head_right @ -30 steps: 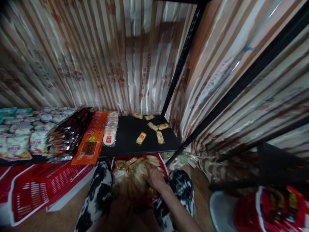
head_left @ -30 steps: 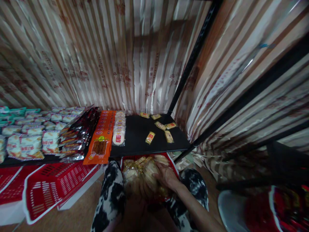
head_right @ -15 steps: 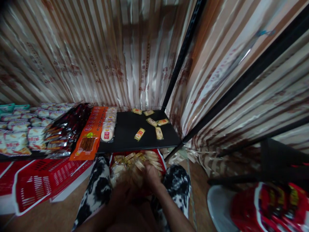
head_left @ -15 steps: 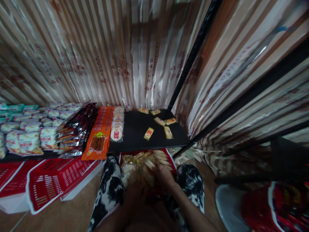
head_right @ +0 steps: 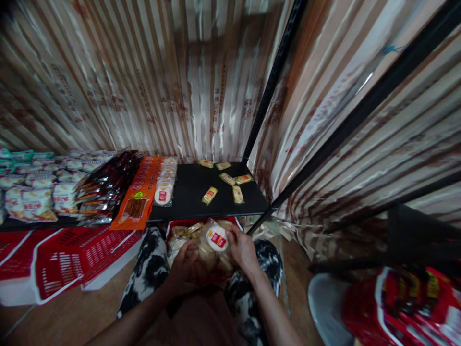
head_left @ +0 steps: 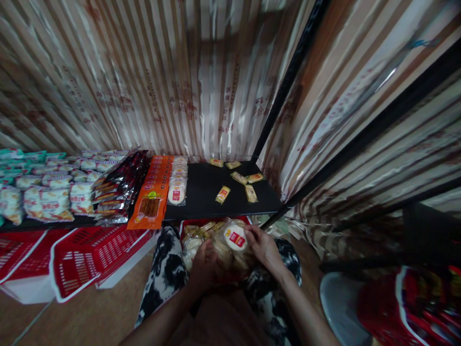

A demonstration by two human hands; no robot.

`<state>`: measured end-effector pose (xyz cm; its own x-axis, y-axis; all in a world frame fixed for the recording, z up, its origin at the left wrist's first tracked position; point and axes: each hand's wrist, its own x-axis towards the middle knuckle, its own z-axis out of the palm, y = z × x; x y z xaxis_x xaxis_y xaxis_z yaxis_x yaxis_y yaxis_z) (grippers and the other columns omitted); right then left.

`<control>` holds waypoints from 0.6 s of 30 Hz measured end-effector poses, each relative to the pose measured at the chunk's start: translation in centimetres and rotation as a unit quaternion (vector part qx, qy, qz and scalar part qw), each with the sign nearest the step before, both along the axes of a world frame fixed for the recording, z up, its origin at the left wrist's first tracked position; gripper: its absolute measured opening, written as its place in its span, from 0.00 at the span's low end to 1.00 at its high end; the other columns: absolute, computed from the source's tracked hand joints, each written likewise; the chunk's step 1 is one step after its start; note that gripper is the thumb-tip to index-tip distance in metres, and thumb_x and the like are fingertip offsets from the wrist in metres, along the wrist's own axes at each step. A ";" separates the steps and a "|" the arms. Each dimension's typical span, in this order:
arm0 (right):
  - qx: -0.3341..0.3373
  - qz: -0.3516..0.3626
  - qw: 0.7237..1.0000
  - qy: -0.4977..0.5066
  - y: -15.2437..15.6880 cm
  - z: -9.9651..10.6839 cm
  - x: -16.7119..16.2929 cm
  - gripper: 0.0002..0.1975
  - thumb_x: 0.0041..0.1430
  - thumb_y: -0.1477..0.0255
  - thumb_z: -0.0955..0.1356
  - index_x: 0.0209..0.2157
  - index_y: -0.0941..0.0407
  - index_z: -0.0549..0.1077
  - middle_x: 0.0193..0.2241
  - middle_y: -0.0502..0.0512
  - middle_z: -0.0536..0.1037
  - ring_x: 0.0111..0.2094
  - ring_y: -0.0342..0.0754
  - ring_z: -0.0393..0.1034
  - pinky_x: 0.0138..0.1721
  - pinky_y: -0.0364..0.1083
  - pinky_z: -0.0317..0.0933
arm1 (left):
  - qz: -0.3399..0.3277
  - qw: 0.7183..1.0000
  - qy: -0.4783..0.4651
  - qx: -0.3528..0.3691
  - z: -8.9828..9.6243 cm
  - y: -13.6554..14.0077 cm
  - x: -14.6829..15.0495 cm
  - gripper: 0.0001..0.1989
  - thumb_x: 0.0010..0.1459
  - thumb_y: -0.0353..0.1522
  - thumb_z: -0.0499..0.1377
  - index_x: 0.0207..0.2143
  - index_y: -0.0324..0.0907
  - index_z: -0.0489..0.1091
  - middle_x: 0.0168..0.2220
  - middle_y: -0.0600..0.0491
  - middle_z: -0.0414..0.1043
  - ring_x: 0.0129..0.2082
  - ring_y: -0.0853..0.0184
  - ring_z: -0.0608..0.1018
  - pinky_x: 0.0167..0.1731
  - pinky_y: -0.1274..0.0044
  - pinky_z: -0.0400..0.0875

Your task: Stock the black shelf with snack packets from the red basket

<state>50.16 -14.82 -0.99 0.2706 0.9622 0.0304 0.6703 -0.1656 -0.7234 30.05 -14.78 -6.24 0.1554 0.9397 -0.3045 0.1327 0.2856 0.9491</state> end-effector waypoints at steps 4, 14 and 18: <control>0.025 0.009 0.994 0.110 -0.7 -0.1 -1.2 0.16 0.53 0.58 0.61 0.31 0.55 0.72 0.30 0.54 0.77 0.32 0.50 0.71 0.35 0.46 0.63 | 0.007 0.989 -0.144 -0.043 1.2 -0.4 0.6 0.32 0.44 0.48 0.60 0.48 0.39 0.61 0.41 0.46 0.70 0.35 0.66 0.74 0.38 0.75 0.68; -0.013 0.024 0.936 0.351 -1.2 -1.7 -4.0 0.25 0.41 0.52 0.70 0.35 0.56 0.74 0.27 0.55 0.77 0.31 0.50 0.72 0.34 0.47 0.66 | -0.029 0.997 -0.069 0.006 3.8 0.2 -0.7 0.10 0.47 0.37 0.58 0.30 0.39 0.66 0.24 0.57 0.66 0.22 0.74 0.68 0.21 0.82 0.61; -0.069 0.088 0.935 0.336 -0.5 -1.0 -4.8 0.22 0.39 0.53 0.72 0.32 0.55 0.76 0.28 0.56 0.78 0.33 0.53 0.72 0.35 0.48 0.67 | -0.089 0.996 -0.002 0.016 4.9 1.0 -2.7 0.04 0.47 0.31 0.57 0.27 0.39 0.67 0.20 0.60 0.61 0.18 0.76 0.64 0.18 0.82 0.57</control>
<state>45.37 -15.30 -2.03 0.0205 0.9758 -0.2178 0.0976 -0.2188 -0.9709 27.39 -13.76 -1.34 0.3227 0.9063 -0.2731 0.1740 0.2268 0.9583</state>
